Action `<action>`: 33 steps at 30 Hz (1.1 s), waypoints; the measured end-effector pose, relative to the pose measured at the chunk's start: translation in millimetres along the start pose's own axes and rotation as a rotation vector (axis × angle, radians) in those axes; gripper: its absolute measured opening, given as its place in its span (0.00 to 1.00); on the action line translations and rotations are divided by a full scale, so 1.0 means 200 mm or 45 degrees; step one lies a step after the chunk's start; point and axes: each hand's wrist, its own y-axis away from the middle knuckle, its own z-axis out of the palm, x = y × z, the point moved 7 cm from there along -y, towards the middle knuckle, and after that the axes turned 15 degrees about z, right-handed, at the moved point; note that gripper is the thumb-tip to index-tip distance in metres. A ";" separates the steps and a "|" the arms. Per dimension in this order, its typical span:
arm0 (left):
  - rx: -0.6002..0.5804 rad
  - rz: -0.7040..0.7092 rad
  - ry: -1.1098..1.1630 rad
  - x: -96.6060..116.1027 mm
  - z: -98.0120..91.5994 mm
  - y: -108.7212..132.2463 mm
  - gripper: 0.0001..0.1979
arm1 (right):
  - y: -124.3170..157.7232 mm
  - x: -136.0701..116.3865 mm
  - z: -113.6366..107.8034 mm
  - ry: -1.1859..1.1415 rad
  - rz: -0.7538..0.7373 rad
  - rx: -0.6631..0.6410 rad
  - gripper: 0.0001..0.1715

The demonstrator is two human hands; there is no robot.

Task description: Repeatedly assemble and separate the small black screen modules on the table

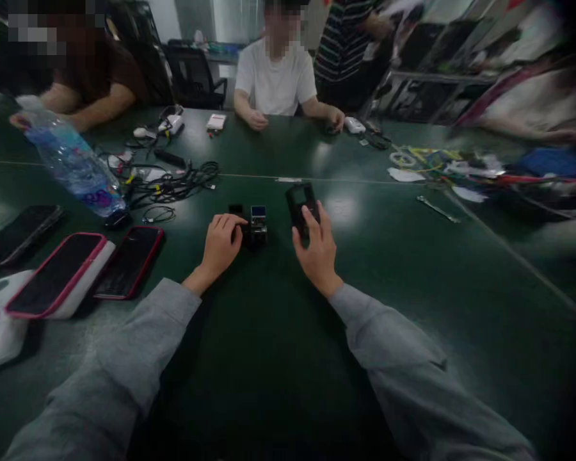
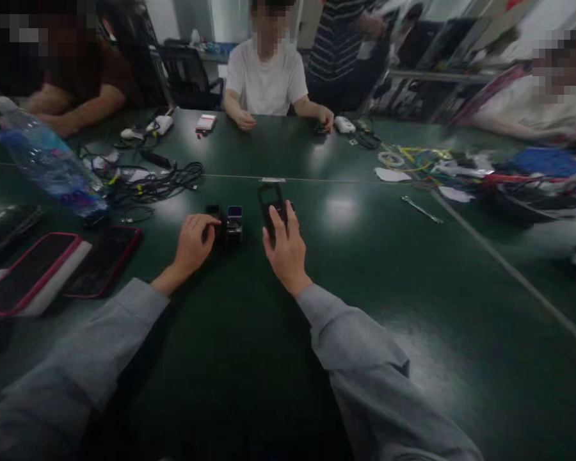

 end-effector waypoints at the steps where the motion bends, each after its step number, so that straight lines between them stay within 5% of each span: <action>1: 0.002 0.000 0.002 0.00 0.00 0.00 0.10 | 0.00 0.00 0.03 0.015 0.028 -0.041 0.30; 14: 0.005 -0.003 -0.012 0.02 0.00 0.00 0.10 | 0.02 0.08 0.25 0.180 0.202 -0.499 0.38; 24: -0.010 -0.017 0.000 0.01 0.00 0.00 0.10 | 0.02 0.07 0.18 0.090 0.189 -0.391 0.29; 33: -0.199 0.140 -0.095 0.14 0.00 -0.02 0.12 | 0.01 0.04 0.12 0.021 0.097 -0.264 0.17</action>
